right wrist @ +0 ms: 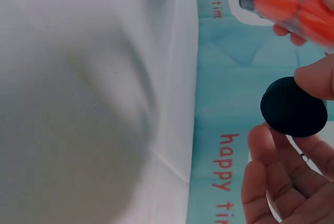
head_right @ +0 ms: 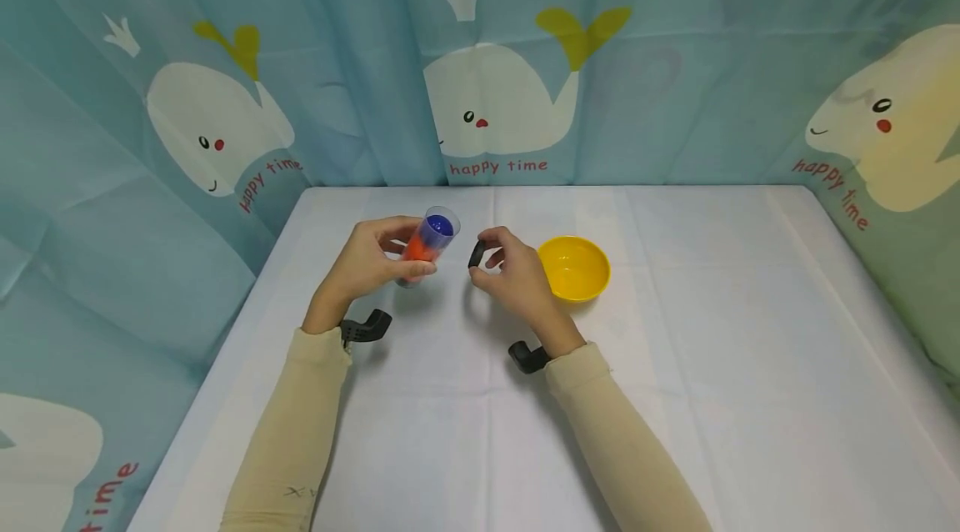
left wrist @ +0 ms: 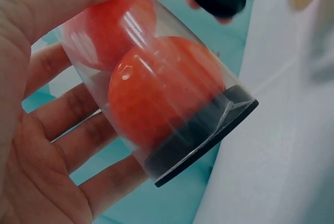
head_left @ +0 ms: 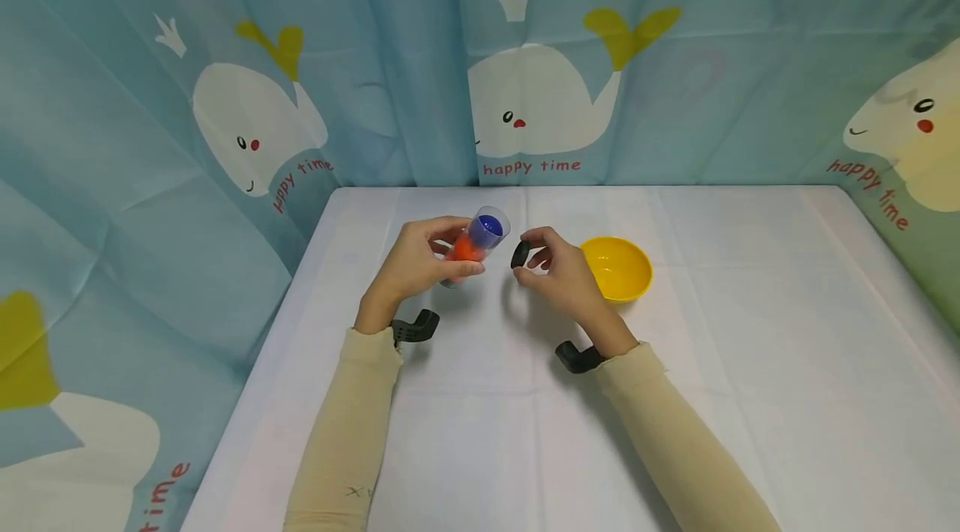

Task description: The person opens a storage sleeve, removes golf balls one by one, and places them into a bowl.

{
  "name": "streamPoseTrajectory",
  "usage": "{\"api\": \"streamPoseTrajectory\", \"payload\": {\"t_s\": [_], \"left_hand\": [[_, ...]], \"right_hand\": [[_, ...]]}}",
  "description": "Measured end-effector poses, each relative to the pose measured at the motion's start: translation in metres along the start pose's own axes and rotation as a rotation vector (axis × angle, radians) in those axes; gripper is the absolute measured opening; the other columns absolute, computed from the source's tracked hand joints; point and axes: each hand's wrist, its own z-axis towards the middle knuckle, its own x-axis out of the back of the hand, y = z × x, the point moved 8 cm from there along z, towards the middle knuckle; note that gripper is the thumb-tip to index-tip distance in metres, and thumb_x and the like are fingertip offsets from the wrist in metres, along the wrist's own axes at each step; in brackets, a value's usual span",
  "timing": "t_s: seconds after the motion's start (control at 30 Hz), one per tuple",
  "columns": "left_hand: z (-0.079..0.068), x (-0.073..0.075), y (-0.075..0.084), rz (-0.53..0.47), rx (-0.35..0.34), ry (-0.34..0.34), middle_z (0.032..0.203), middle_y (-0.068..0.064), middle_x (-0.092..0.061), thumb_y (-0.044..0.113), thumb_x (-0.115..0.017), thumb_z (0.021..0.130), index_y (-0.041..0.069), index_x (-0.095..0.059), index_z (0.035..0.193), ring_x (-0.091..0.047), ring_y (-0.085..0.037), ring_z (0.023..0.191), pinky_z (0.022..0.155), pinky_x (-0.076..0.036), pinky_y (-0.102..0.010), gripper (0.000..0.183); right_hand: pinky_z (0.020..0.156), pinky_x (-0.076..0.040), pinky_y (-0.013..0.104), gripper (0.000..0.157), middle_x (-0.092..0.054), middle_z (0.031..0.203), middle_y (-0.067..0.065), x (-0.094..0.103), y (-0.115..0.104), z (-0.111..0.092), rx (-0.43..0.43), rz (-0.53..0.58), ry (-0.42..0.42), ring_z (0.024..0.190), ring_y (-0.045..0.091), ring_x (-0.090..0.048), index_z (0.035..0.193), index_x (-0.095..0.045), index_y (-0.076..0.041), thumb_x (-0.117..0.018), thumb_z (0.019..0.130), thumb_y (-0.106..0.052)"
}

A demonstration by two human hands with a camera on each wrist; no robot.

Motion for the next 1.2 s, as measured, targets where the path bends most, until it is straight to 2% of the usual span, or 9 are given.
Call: {"api": "streamPoseTrajectory", "payload": {"t_s": [0.27,0.5,0.67,0.9,1.2], "left_hand": [[-0.001,0.001,-0.004,-0.008,0.021,0.007,0.113,-0.003,-0.074,0.031,-0.093,0.075,0.019,-0.072,0.127,-0.068,-0.024,0.095,0.084,-0.058,-0.042,0.057],[-0.002,-0.002,-0.004,-0.015,0.027,0.0,0.114,-0.002,-0.073,0.031,-0.092,0.076,0.019,-0.072,0.128,-0.068,-0.023,0.096,0.084,-0.058,-0.04,0.057],[-0.001,-0.004,-0.001,-0.009,0.018,-0.006,0.115,-0.002,-0.073,0.032,-0.091,0.077,0.019,-0.071,0.128,-0.068,-0.023,0.097,0.084,-0.059,-0.04,0.057],[0.0,-0.005,0.0,-0.008,0.026,-0.007,0.115,-0.002,-0.073,0.032,-0.091,0.077,0.019,-0.071,0.128,-0.068,-0.024,0.096,0.082,-0.059,-0.041,0.057],[0.0,-0.003,0.0,0.016,0.03,-0.003,0.114,-0.001,-0.073,0.034,-0.092,0.076,0.021,-0.072,0.128,-0.068,-0.023,0.095,0.082,-0.058,-0.04,0.057]], "right_hand": [[0.086,-0.054,0.039,0.048,-0.068,0.124,0.01,-0.018,0.011,0.022,-0.082,-0.104,-0.051,0.097,0.026,-0.066,0.131,-0.058,-0.008,-0.076,0.088,-0.02],[0.097,-0.053,0.043,0.049,-0.065,0.13,0.01,-0.036,0.031,0.032,-0.224,-0.153,-0.134,0.108,0.028,-0.063,0.133,-0.054,-0.011,-0.074,0.09,-0.02],[0.104,-0.051,0.045,0.045,-0.065,0.129,0.013,-0.045,0.043,0.037,-0.274,-0.167,-0.15,0.113,0.03,-0.061,0.131,-0.054,-0.011,-0.074,0.091,-0.017],[0.1,-0.051,0.043,0.039,-0.065,0.125,0.015,-0.044,0.051,0.041,-0.302,-0.181,-0.121,0.11,0.03,-0.06,0.128,-0.057,-0.008,-0.071,0.092,-0.014],[0.101,-0.053,0.045,0.042,-0.061,0.13,0.012,-0.034,0.042,0.032,-0.332,-0.101,-0.116,0.111,0.031,-0.06,0.133,-0.055,-0.008,-0.067,0.097,-0.024]]}}
